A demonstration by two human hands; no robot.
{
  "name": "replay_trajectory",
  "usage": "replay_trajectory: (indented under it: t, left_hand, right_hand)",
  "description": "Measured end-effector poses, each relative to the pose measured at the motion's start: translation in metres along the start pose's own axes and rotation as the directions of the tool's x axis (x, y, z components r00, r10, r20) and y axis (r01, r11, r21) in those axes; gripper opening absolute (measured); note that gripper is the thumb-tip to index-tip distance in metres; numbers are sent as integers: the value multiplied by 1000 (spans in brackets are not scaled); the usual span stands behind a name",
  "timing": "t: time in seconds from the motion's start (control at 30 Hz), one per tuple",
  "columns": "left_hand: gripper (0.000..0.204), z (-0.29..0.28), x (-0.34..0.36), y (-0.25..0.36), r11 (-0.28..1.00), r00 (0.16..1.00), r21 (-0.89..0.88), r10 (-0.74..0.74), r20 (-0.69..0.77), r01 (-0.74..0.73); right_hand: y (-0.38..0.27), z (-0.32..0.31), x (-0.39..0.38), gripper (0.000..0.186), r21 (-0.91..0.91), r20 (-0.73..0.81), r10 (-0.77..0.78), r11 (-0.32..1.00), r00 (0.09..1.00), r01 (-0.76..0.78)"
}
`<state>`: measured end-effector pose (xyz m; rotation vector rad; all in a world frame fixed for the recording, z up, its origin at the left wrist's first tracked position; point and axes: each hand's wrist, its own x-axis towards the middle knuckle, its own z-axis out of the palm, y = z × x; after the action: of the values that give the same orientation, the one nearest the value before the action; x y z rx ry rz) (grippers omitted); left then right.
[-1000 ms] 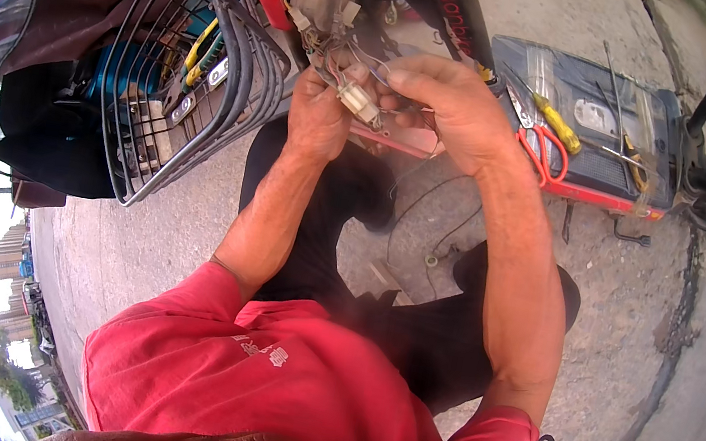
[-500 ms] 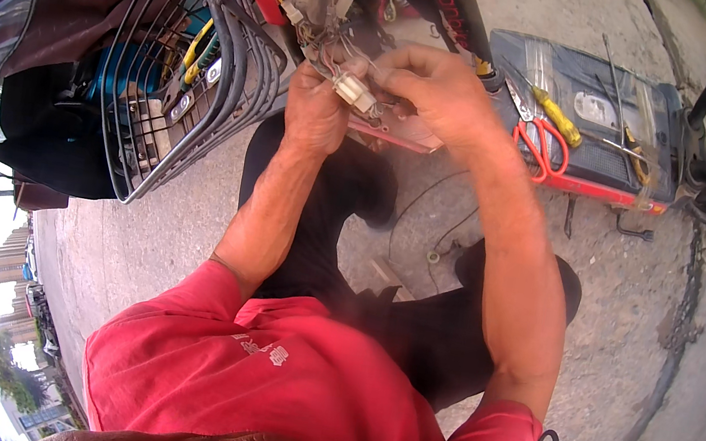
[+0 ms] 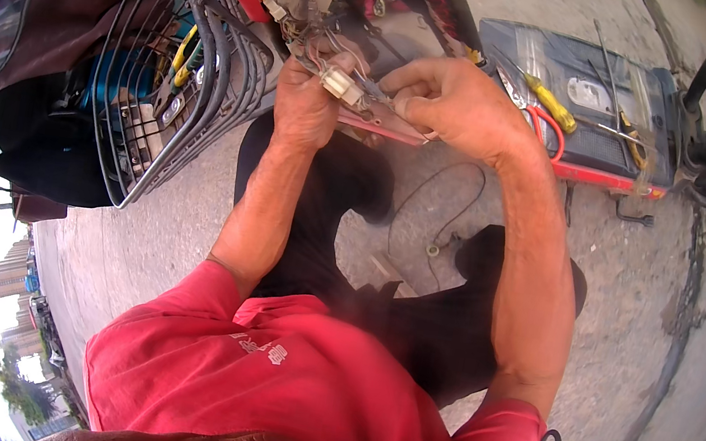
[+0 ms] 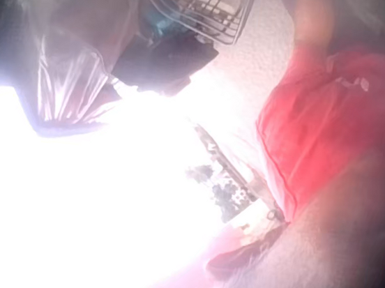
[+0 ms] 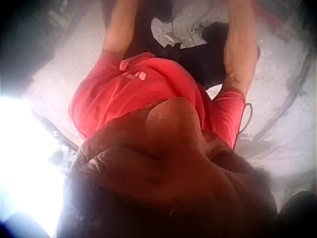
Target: The person strips insulation from wires on an electric scooter using orange-handled shears, twists the exposed wire ends together, and secures them with electrical tape.
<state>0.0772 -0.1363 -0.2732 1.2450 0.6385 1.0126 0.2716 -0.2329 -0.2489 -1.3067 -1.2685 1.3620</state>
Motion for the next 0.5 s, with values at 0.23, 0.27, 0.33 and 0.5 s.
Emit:
replay_trajectory:
  t: [0.23,0.27,0.33,0.5]
  left_hand:
    - [17,1,1,-1,999,1000,-52,15,17,-14]
    - [16,2,1,-1,997,999,-63,35,18,-34]
    - [14,3,1,0,995,998,-79,54,17,-53]
    - [9,5,0,2,998,1000,-65,22,-2,-22]
  right_hand:
    - [-2,1,-8,30,-41,9,-37,998,999,37]
    - [1,1,-5,30,-73,-4,-57,996,998,57]
    - [3,6,-1,30,-59,-67,-99,994,993,95]
    - [3,26,19,29,60,-257,-124,988,958,144]
